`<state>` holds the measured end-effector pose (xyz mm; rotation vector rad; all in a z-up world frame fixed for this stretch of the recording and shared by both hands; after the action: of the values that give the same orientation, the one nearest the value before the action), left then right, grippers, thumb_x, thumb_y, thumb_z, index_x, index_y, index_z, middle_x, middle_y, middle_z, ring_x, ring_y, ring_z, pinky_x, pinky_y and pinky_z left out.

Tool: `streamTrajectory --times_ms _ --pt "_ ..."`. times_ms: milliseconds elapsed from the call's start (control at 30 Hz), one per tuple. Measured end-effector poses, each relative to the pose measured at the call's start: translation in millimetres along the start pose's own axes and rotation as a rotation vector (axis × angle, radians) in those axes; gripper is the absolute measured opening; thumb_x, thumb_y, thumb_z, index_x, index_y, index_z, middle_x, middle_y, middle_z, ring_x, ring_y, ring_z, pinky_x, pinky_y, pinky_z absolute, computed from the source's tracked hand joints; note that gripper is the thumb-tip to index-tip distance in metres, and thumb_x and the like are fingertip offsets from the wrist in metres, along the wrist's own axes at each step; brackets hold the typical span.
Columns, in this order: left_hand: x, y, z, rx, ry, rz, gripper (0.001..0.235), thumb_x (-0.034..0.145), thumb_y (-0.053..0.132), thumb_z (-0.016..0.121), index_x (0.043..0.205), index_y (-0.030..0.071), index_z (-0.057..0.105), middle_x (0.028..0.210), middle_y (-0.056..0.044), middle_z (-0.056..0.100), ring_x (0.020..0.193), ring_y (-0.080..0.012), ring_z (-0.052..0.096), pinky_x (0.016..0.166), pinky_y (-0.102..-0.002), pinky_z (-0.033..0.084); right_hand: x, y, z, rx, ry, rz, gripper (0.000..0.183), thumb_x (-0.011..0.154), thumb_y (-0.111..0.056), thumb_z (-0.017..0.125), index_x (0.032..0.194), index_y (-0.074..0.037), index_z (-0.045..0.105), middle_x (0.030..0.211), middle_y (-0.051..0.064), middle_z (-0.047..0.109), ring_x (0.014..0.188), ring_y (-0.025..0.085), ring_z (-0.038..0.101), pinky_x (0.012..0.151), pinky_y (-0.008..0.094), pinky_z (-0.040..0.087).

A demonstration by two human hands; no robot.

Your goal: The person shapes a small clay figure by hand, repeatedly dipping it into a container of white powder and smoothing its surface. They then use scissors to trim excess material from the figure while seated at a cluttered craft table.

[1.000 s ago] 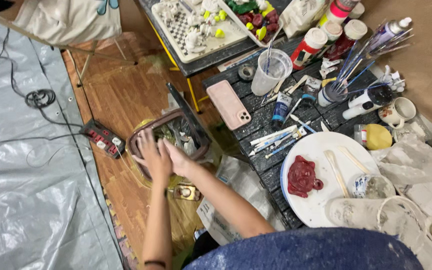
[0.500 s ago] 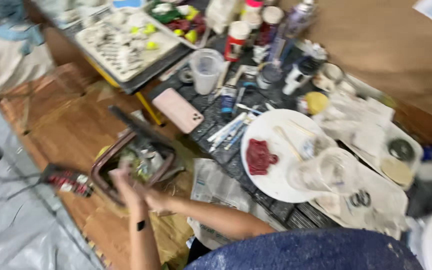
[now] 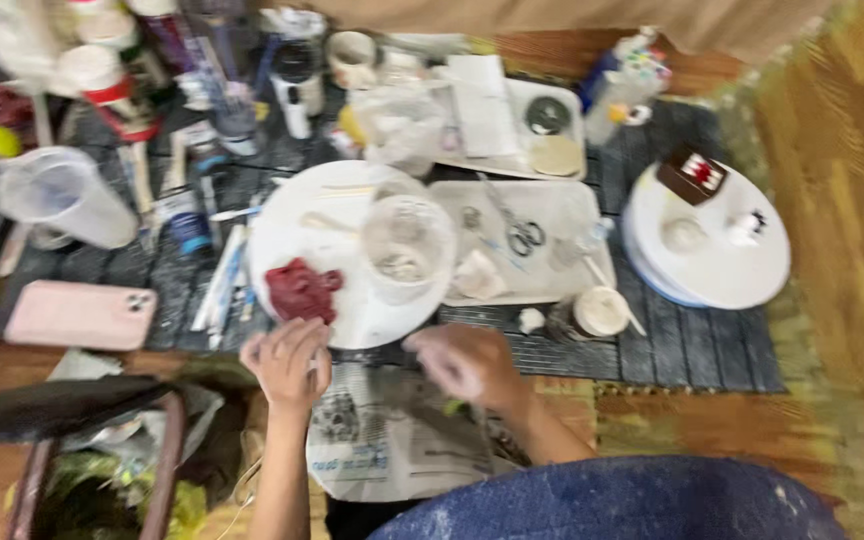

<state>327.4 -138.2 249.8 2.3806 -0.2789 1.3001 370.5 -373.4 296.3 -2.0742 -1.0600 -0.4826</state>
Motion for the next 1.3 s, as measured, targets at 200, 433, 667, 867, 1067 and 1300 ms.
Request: streamTrajectory --times_ms 200,433,667,867,1067,1300 --pt "-24.4 104.4 92.3 -0.457 -0.452 0.189 0.047 0.069 0.017 0.077 0.114 0.007 0.069 0.113 -0.010 0.072 0.101 -0.0302 0.066 0.085 -0.043 0.045 -86.3 47.7 -62.9 -0.489 0.232 0.577 0.031 0.096 -0.017 0.068 0.124 -0.005 0.064 0.102 0.015 0.072 0.086 0.028 0.071 0.072 0.038 0.057" --pt "4.9 182.7 190.3 -0.488 -0.530 0.077 0.046 0.086 0.015 0.076 0.128 -0.001 0.064 0.120 -0.015 0.064 0.107 -0.0324 0.064 0.088 -0.040 0.056 -147.5 60.0 -94.2 -0.243 0.347 0.771 0.020 0.096 -0.017 0.068 0.114 -0.008 0.069 0.095 0.011 0.075 0.079 0.021 0.073 0.065 0.032 0.056" --pt "20.5 181.8 199.4 -0.529 -0.644 -0.022 0.041 0.083 0.011 0.081 0.121 0.006 0.070 0.113 -0.011 0.067 0.101 -0.0313 0.068 0.079 -0.039 0.057 -137.1 61.4 -88.4 -0.140 0.299 0.749 0.021 0.094 -0.015 0.071 0.114 -0.008 0.070 0.089 0.007 0.072 0.068 0.014 0.068 0.057 0.027 0.053" --pt "49.1 154.4 102.1 -0.704 -0.320 -0.219 0.045 0.076 0.002 0.084 0.119 0.004 0.071 0.118 -0.013 0.067 0.100 -0.0263 0.071 0.082 -0.034 0.060 -97.1 61.1 -82.9 0.328 0.263 0.848 0.039 0.098 -0.010 0.060 0.136 -0.005 0.056 0.109 0.008 0.066 0.074 0.011 0.063 0.056 0.022 0.053" --pt "80.6 128.1 45.5 -0.622 -0.078 -0.081 0.041 0.078 -0.001 0.084 0.113 0.003 0.064 0.123 -0.015 0.068 0.110 -0.0293 0.071 0.091 -0.035 0.059 -24.1 47.8 -62.3 0.658 0.111 0.394 0.036 0.094 0.004 0.066 0.129 0.002 0.063 0.115 0.011 0.066 0.088 0.012 0.070 0.067 0.021 0.054" --pt "106.7 108.7 20.5 -0.577 -0.130 -0.062 0.054 0.077 0.017 0.090 0.121 0.003 0.062 0.120 -0.015 0.071 0.110 -0.0277 0.072 0.092 -0.034 0.060 28.2 41.7 -60.7 0.601 0.067 0.249 0.024 0.094 0.006 0.068 0.117 0.000 0.070 0.119 0.012 0.072 0.086 0.010 0.069 0.071 0.021 0.057"
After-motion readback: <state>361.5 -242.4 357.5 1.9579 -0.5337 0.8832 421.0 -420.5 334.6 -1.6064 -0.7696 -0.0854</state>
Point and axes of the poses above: each hand's wrist, its own x-axis towards the middle knuckle, its own z-axis out of the palm, y = z × x, the point moved 5 cm from there along x, towards the middle knuckle
